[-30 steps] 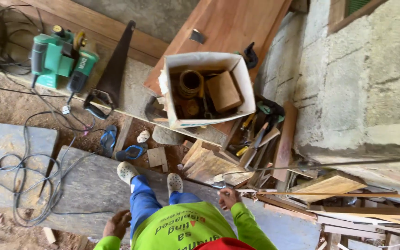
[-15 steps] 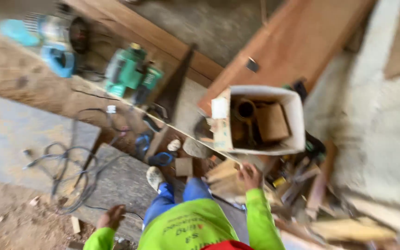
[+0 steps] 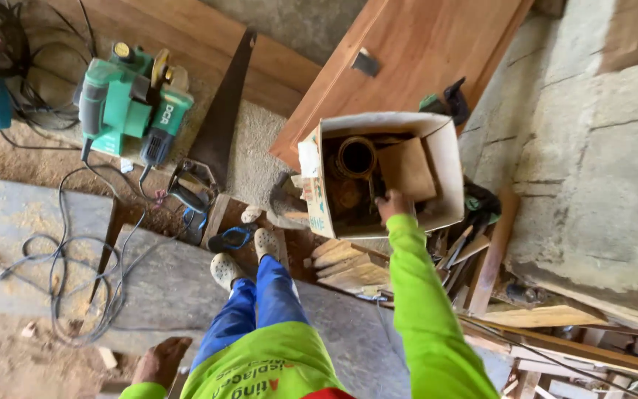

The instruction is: The person planes the edge of a wooden frame with a hand plane, then sits on the ground and services a power router, using a wrench to loosen and tighten its base, removing and reattaching the base plate by hand.

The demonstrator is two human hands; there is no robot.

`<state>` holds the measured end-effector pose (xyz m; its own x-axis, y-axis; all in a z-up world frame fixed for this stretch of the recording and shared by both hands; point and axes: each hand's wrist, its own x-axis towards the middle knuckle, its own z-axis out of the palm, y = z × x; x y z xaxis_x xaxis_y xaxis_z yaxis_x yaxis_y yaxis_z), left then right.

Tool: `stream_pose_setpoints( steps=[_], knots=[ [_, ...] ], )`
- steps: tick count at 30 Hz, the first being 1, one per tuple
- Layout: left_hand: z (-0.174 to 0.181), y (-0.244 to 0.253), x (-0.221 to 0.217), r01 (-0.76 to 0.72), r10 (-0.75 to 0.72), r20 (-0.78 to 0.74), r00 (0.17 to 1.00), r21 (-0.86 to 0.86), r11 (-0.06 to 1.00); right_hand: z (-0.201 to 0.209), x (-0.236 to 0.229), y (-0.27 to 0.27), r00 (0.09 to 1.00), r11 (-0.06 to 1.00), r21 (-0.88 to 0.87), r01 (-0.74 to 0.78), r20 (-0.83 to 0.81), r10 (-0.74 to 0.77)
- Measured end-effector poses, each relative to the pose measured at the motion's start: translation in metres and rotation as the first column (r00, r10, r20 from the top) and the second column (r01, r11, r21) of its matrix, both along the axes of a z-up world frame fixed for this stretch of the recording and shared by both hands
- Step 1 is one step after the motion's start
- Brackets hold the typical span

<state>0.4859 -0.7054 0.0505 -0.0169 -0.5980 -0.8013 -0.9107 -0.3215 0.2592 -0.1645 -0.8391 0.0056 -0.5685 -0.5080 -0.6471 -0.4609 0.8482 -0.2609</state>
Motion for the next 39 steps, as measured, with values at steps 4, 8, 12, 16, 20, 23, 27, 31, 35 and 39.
stream_pose_setpoints(
  steps=[4, 8, 12, 16, 20, 23, 27, 31, 35, 39],
  knots=[
    [-0.007, 0.02, 0.0, 0.107, -0.109, 0.051, 0.993, 0.04, 0.993, -0.104, -0.021, -0.023, 0.988, 0.984, 0.092, -0.154, 0.032, 0.152],
    [-0.017, 0.024, -0.009, -0.004, 0.004, -0.144, 0.99, -0.003, 1.0, -0.247, -0.055, -0.008, 0.931, 0.949, -0.019, -0.315, -0.199, 0.305],
    [-0.009, 0.022, -0.02, -0.064, 0.068, -0.054, 0.996, 0.074, 0.995, -0.332, -0.065, 0.006, 0.913, 0.929, 0.025, -0.368, -0.181, 0.366],
    [-0.002, 0.025, -0.027, -0.109, 0.107, 0.019, 0.994, 0.135, 0.985, -0.337, -0.064, 0.008, 0.968, 0.976, 0.02, -0.218, -0.126, 0.219],
    [-0.004, 0.02, -0.031, -0.168, 0.151, 0.103, 0.983, 0.192, 0.967, -0.275, -0.051, -0.013, 0.963, 0.965, -0.093, -0.247, -0.133, 0.233],
    [-0.01, 0.023, -0.033, -0.186, 0.159, 0.137, 0.978, 0.216, 0.958, -0.217, -0.038, -0.029, 0.965, 0.969, -0.038, -0.245, -0.107, 0.24],
    [-0.012, 0.022, -0.033, -0.211, 0.182, 0.166, 0.969, 0.178, 0.961, -0.172, -0.02, -0.045, 0.964, 0.964, -0.081, -0.253, -0.105, 0.245],
    [0.001, 0.026, -0.034, -0.242, 0.214, 0.195, 0.957, 0.132, 0.961, -0.225, -0.035, -0.036, 0.966, 0.974, 0.03, -0.224, -0.121, 0.226],
    [0.0, 0.033, -0.037, -0.262, 0.241, 0.191, 0.952, 0.091, 0.961, -0.202, -0.031, -0.04, 0.861, 0.854, 0.144, -0.499, 0.195, 0.47],
    [-0.006, 0.029, -0.039, -0.29, 0.27, 0.17, 0.948, 0.107, 0.951, -0.185, -0.016, -0.038, 0.904, 0.903, 0.072, -0.425, -0.017, 0.427]
  ],
)
